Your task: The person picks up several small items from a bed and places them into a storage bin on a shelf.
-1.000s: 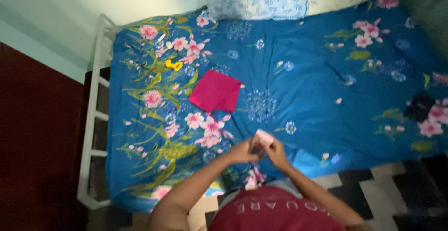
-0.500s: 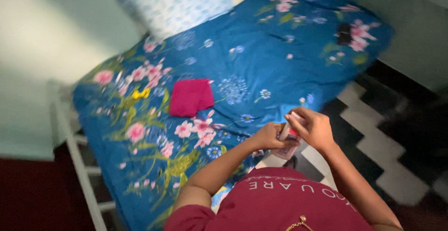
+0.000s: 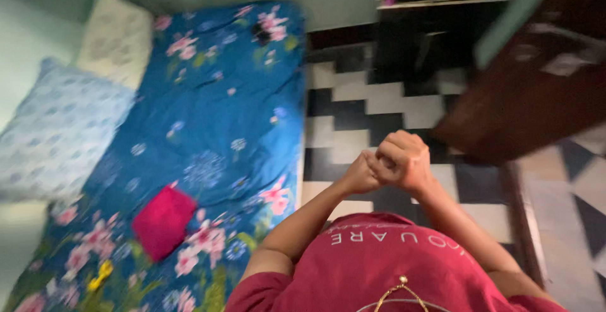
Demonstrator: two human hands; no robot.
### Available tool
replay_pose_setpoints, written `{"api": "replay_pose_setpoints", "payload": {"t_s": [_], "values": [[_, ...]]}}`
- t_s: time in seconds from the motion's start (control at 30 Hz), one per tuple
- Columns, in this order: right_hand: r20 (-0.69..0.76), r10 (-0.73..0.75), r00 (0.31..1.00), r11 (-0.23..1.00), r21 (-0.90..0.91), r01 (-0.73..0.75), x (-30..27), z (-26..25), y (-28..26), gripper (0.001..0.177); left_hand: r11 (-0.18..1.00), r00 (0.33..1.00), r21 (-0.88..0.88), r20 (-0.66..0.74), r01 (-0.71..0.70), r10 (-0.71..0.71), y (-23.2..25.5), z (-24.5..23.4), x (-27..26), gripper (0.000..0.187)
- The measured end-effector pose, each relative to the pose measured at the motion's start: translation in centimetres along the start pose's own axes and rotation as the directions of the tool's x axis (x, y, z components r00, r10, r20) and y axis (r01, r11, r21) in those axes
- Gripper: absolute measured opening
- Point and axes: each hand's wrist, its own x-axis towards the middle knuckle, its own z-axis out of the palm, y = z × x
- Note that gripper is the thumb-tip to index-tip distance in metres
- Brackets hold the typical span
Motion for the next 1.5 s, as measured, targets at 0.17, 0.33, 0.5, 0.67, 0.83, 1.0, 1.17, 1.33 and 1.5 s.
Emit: {"api": "replay_pose_setpoints", "payload": {"t_s": [0.17,0.33,0.5,0.67,0.83,1.0,1.17,1.33,1.5], "values": [[-0.116,0.037,0.993,0.994,-0.095,-0.048,-6.4,-10.9,5.1,0.024,0.98,0.981,0.183,0.189,-0.079,0.044,1.4,12.3,5.7,0.029],[-0.284,0.138,0.949,0.953,-0.221,-0.205,-12.0,-18.4,6.5,0.033,0.964,0.953,0.19,0.273,-0.189,0.133,2.5,22.0,8.1,0.025],[-0.408,0.227,0.884,0.887,-0.287,-0.361,-17.1,-24.2,7.3,0.031,0.965,0.848,0.071,0.497,-0.252,0.185,4.3,28.6,10.5,0.029],[-0.465,0.226,0.856,0.8,-0.413,-0.435,-21.7,-30.9,7.3,0.024,0.924,0.608,-0.17,0.71,-0.341,0.355,7.0,36.1,13.6,0.035],[-0.402,0.462,0.791,0.681,-0.411,-0.606,-24.7,-37.4,9.3,0.038,0.907,0.417,-0.292,0.815,-0.302,0.402,7.7,43.8,16.6,0.041],[-0.263,0.65,0.713,0.571,-0.449,-0.687,-26.3,-42.9,14.1,0.059,0.908,0.433,-0.152,0.84,-0.39,0.326,5.5,51.1,22.8,0.039],[-0.312,0.654,0.689,0.521,-0.475,-0.71,-26.7,-47.3,20.0,0.049,0.878,0.403,-0.309,0.798,-0.365,0.448,6.7,56.6,29.6,0.035],[-0.458,0.547,0.7,0.448,-0.546,-0.708,-27.7,-52.3,23.8,0.045,0.9,0.353,-0.376,0.83,-0.219,0.433,10.2,61.3,35.1,0.034],[-0.584,0.41,0.701,0.399,-0.576,-0.713,-29.3,-55.5,27.6,0.063,0.909,0.359,-0.375,0.836,-0.18,0.416,12.2,65.2,38.3,0.034]]}}
